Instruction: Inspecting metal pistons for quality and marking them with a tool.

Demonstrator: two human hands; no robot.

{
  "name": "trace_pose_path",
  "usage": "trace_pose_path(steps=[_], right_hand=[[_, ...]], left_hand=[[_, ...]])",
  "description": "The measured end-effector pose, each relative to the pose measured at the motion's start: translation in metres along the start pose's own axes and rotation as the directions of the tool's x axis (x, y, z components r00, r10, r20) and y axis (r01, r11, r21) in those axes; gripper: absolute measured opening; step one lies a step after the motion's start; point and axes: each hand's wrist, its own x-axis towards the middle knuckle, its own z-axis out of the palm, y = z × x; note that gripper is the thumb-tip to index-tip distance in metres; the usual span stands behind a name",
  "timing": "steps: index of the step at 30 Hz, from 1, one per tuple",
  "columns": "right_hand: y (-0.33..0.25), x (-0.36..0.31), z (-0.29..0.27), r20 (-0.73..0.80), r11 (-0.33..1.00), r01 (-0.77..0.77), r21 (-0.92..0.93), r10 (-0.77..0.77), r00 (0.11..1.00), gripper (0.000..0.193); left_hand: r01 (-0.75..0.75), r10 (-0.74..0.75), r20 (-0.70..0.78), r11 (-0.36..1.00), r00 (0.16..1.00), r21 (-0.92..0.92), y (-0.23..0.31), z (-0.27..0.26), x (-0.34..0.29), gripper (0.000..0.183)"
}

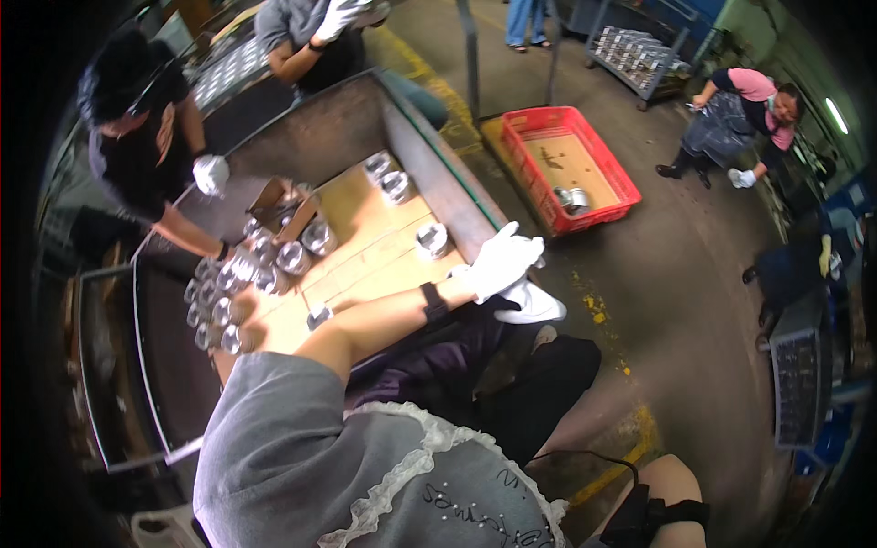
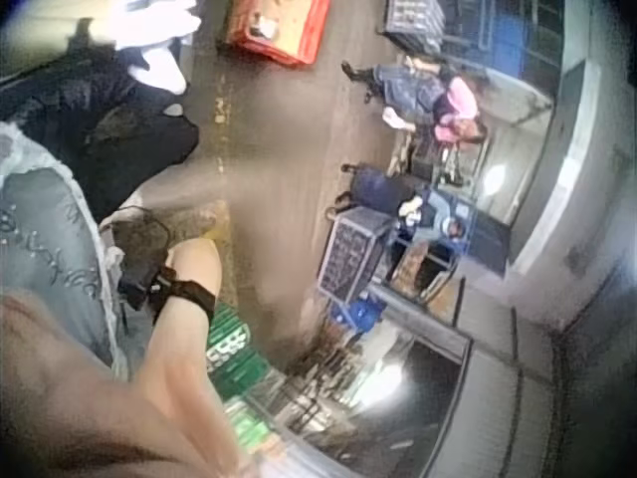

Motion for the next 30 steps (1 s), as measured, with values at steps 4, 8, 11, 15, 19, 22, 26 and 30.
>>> trace_pose_path(steps=[4,8,11,15,19,22,26,30], right_hand=[[-0.013,0.003,-0.015,-0.027,1.000,0.020,-0.020,-0.020,0.999,0.050],[-0.005,0.011,-0.021,-0.003,0.990,-0.022,-0.143,0.022,1.000,0.047],[0.001,0.014,-0.026,0.000,0.971,-0.057,-0.234,0.059,0.998,0.045],[0.003,0.017,-0.041,0.008,0.940,-0.098,-0.327,0.107,0.994,0.042],[0.004,0.018,-0.051,0.009,0.901,-0.133,-0.413,0.150,0.989,0.039],[0.005,0.017,-0.061,0.013,0.869,-0.152,-0.471,0.179,0.984,0.038],[0.004,0.018,-0.073,0.007,0.812,-0.186,-0.553,0.227,0.974,0.036],[0.004,0.021,-0.083,-0.010,0.735,-0.238,-0.635,0.300,0.954,0.035]], left_hand=[[0.023,-0.025,-0.114,1.000,0.993,-0.018,-0.020,0.007,-0.019,0.028],[0.050,-0.058,-0.089,0.995,0.994,-0.092,0.002,0.001,-0.010,0.034],[0.224,-0.222,0.033,0.969,0.974,-0.101,0.003,-0.011,-0.012,0.038],[0.053,-0.068,-0.146,0.994,0.987,-0.099,-0.008,0.005,-0.010,0.034],[0.085,-0.102,-0.123,0.987,0.987,-0.134,-0.009,0.003,-0.014,0.031],[0.045,-0.061,-0.159,0.993,0.985,-0.107,-0.013,0.006,-0.013,0.029],[0.048,-0.059,-0.136,0.996,0.989,-0.080,-0.009,0.005,-0.012,0.031],[0.182,-0.183,-0.001,0.982,0.983,-0.054,-0.014,0.003,-0.011,0.042]])
